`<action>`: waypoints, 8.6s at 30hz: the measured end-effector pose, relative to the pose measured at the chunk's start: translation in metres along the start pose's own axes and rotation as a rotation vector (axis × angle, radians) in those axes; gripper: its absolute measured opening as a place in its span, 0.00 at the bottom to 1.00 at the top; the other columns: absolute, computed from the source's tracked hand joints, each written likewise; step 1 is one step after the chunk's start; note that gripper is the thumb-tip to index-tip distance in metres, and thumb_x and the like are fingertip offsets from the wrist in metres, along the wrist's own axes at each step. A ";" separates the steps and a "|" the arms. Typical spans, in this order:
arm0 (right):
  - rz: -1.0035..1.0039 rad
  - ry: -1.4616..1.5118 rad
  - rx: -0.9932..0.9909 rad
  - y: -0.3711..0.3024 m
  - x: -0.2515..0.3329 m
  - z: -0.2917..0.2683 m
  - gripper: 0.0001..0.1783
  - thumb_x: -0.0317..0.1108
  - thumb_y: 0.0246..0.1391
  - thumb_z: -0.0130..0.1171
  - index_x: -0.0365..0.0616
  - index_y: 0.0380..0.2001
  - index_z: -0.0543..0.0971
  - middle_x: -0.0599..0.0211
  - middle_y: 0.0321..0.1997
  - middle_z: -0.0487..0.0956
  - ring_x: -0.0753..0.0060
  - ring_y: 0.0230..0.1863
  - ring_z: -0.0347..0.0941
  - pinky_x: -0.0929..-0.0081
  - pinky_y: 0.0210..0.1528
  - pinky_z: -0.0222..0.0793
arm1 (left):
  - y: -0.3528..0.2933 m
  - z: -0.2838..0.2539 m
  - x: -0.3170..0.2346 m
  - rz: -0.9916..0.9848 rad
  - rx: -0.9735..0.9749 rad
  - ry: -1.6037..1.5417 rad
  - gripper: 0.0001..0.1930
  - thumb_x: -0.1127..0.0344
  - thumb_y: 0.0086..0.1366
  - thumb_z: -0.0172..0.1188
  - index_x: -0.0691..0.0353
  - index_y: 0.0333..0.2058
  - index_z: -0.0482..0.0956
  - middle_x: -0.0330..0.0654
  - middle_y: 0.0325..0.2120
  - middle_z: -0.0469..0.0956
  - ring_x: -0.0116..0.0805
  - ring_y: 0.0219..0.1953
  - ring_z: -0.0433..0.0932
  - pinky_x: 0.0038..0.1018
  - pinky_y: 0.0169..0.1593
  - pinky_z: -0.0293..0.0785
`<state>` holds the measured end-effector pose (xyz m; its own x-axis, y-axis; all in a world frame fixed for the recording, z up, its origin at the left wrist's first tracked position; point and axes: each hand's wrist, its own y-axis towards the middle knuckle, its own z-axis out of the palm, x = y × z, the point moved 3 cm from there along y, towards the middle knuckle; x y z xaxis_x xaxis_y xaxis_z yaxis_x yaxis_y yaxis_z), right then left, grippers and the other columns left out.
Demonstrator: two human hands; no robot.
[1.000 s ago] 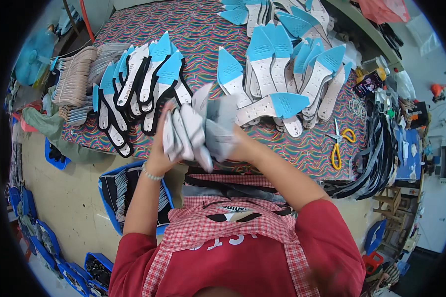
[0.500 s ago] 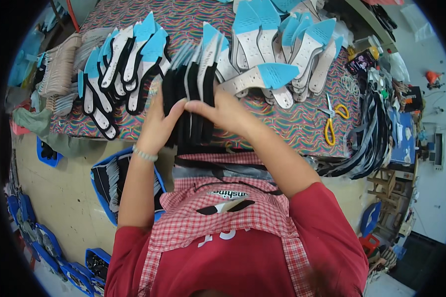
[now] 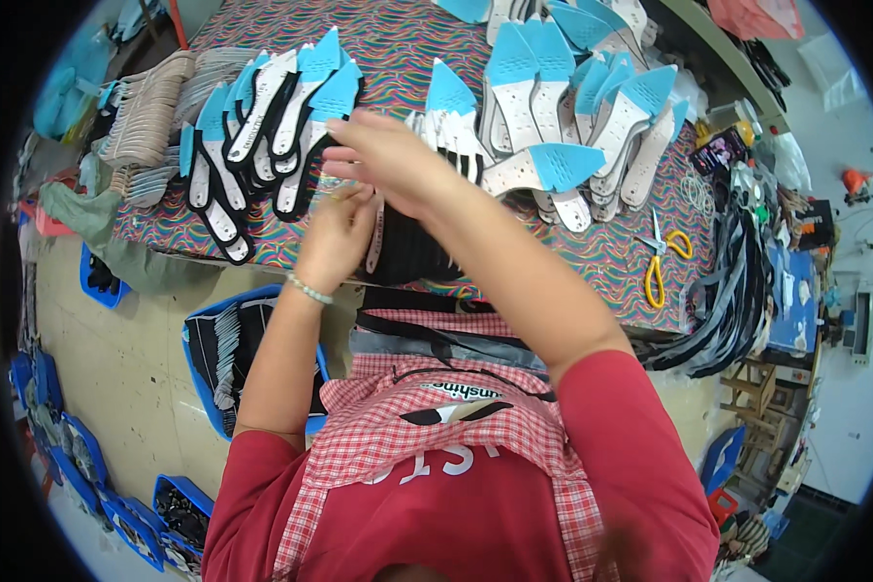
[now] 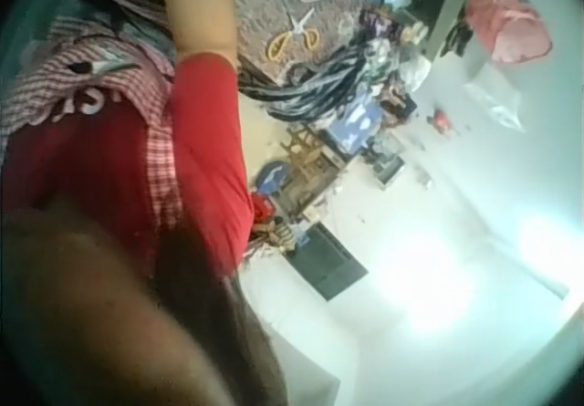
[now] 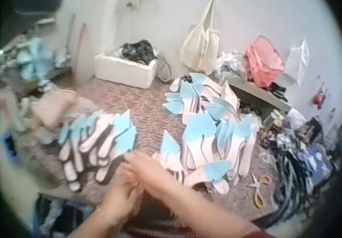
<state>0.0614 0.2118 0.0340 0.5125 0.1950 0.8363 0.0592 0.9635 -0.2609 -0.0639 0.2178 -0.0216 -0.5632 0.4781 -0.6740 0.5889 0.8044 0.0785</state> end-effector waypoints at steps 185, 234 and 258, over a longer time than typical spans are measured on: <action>-0.055 -0.346 -0.006 0.103 -0.093 0.088 0.21 0.21 0.46 0.56 0.40 0.47 0.73 0.65 0.39 0.79 0.73 0.39 0.75 0.75 0.44 0.70 | 0.014 -0.110 0.152 -0.271 -0.172 -1.525 0.18 0.63 0.63 0.57 0.64 0.49 0.72 0.41 0.39 0.79 0.32 0.38 0.79 0.29 0.43 0.76; -0.876 -1.287 0.060 0.079 0.007 0.089 0.23 0.45 0.61 0.49 0.40 0.52 0.74 0.49 0.53 0.74 0.55 0.57 0.69 0.58 0.57 0.63 | -0.001 -0.120 0.085 0.029 -0.108 0.627 0.49 0.62 0.47 0.70 0.68 0.64 0.50 0.57 0.47 0.70 0.53 0.48 0.73 0.40 0.49 0.70; -0.011 -0.281 -0.206 -0.082 -0.048 -0.031 0.32 0.37 0.64 0.48 0.31 0.65 0.53 0.53 0.58 0.69 0.69 0.51 0.71 0.74 0.54 0.68 | 0.018 -0.063 0.063 -0.075 -0.023 0.196 0.60 0.33 0.45 0.66 0.81 0.60 0.53 0.69 0.53 0.67 0.57 0.57 0.68 0.37 0.57 0.67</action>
<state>0.0587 0.1174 -0.0001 0.2567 0.2548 0.9323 0.2501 0.9143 -0.3187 -0.1257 0.2848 -0.0160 -0.7082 0.4747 -0.5226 0.5293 0.8469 0.0520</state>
